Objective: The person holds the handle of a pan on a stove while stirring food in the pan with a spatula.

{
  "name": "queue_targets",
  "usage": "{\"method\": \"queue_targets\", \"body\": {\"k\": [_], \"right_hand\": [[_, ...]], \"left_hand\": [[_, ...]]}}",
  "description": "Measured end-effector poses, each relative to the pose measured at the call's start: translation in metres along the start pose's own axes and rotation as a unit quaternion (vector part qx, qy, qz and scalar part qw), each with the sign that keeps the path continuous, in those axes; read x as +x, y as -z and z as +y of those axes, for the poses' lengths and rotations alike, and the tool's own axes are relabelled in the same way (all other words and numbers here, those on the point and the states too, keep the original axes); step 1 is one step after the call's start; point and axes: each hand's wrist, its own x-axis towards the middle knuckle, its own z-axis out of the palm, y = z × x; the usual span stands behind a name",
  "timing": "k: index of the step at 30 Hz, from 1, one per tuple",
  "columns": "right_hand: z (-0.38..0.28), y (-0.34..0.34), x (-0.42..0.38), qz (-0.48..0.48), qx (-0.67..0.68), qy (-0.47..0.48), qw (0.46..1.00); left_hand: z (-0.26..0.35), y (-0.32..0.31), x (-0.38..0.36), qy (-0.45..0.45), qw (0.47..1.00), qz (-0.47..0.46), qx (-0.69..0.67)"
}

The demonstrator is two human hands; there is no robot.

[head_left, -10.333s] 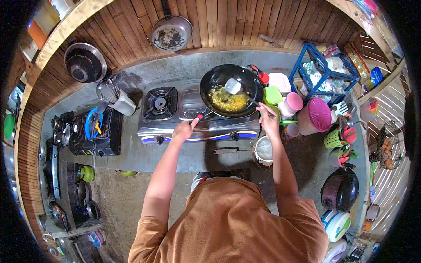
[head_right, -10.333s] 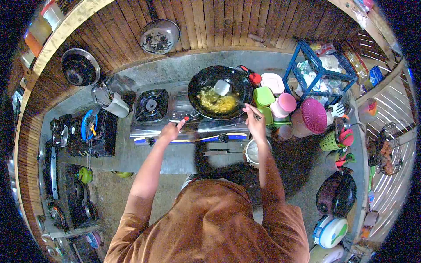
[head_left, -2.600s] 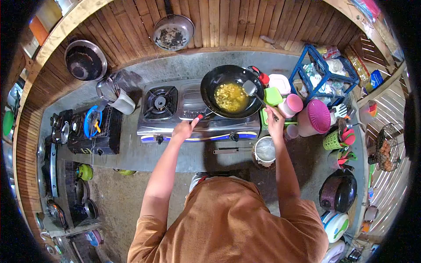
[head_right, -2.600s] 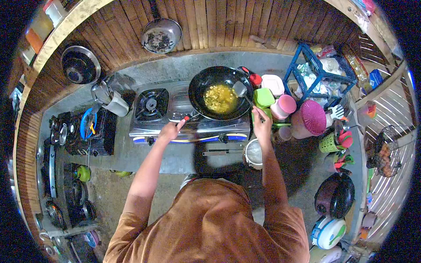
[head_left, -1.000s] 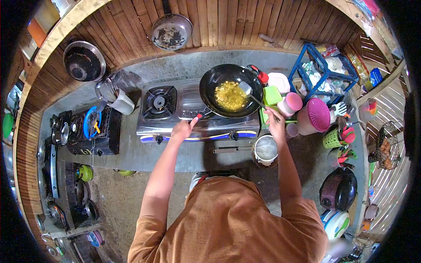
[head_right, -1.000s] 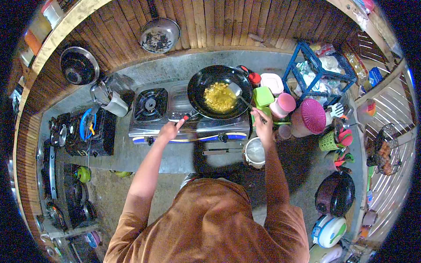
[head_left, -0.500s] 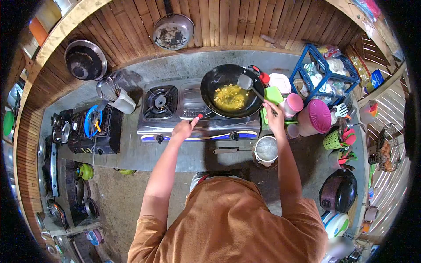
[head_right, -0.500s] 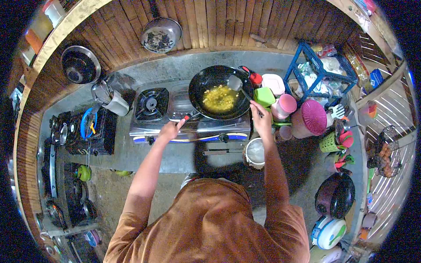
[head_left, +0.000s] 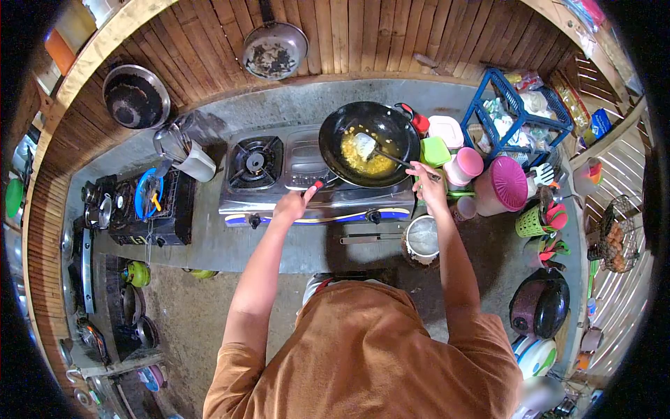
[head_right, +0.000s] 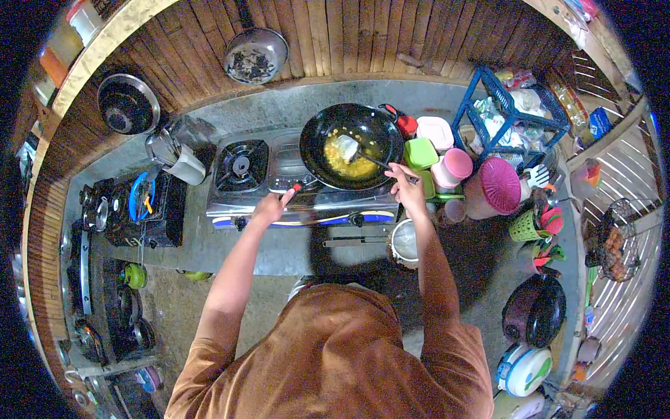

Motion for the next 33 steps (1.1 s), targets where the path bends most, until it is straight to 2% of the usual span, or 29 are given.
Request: {"method": "queue_targets", "body": {"k": [5, 7, 9, 11, 15, 17, 22, 24, 28, 31, 33], "right_hand": [[-0.009, 0.013, -0.009, 0.005, -0.007, 0.028, 1.000], [-0.012, 0.018, -0.011, 0.041, -0.149, 0.182, 0.971], [-0.011, 0.027, -0.014, 0.057, -0.169, 0.158, 0.971], [-0.002, 0.039, -0.010, 0.059, -0.262, 0.244, 0.932], [0.002, 0.036, -0.024, 0.057, -0.288, 0.241, 0.925], [-0.001, 0.020, -0.038, 0.047, -0.179, 0.120, 0.975], [0.013, -0.006, -0.046, 0.038, -0.101, 0.121, 0.987], [0.008, -0.016, -0.051, 0.036, -0.029, 0.038, 0.998], [0.005, -0.029, -0.050, 0.057, -0.023, 0.077, 0.995], [0.004, -0.027, -0.046, 0.104, -0.177, 0.226, 0.952], [-0.003, -0.025, -0.048, 0.110, -0.183, 0.229, 0.950]], "left_hand": [[-0.005, -0.004, 0.005, 0.008, 1.000, -0.002, 0.004], [-0.006, -0.005, 0.007, 0.007, 1.000, -0.003, 0.003], [-0.007, -0.008, 0.008, 0.007, 1.000, -0.003, 0.001], [-0.009, -0.012, 0.008, 0.006, 0.999, 0.047, -0.001], [-0.015, -0.017, 0.015, 0.001, 0.999, 0.039, -0.001], [-0.010, -0.012, 0.009, 0.011, 0.999, 0.033, 0.008], [-0.002, -0.004, 0.000, -0.002, 1.000, 0.026, 0.002], [-0.005, -0.007, 0.003, -0.013, 1.000, 0.027, -0.004], [-0.007, -0.008, 0.004, -0.014, 0.999, 0.031, -0.007], [-0.003, -0.008, 0.000, -0.009, 1.000, 0.028, 0.001], [-0.002, -0.007, 0.001, 0.001, 1.000, 0.017, 0.004]]}}
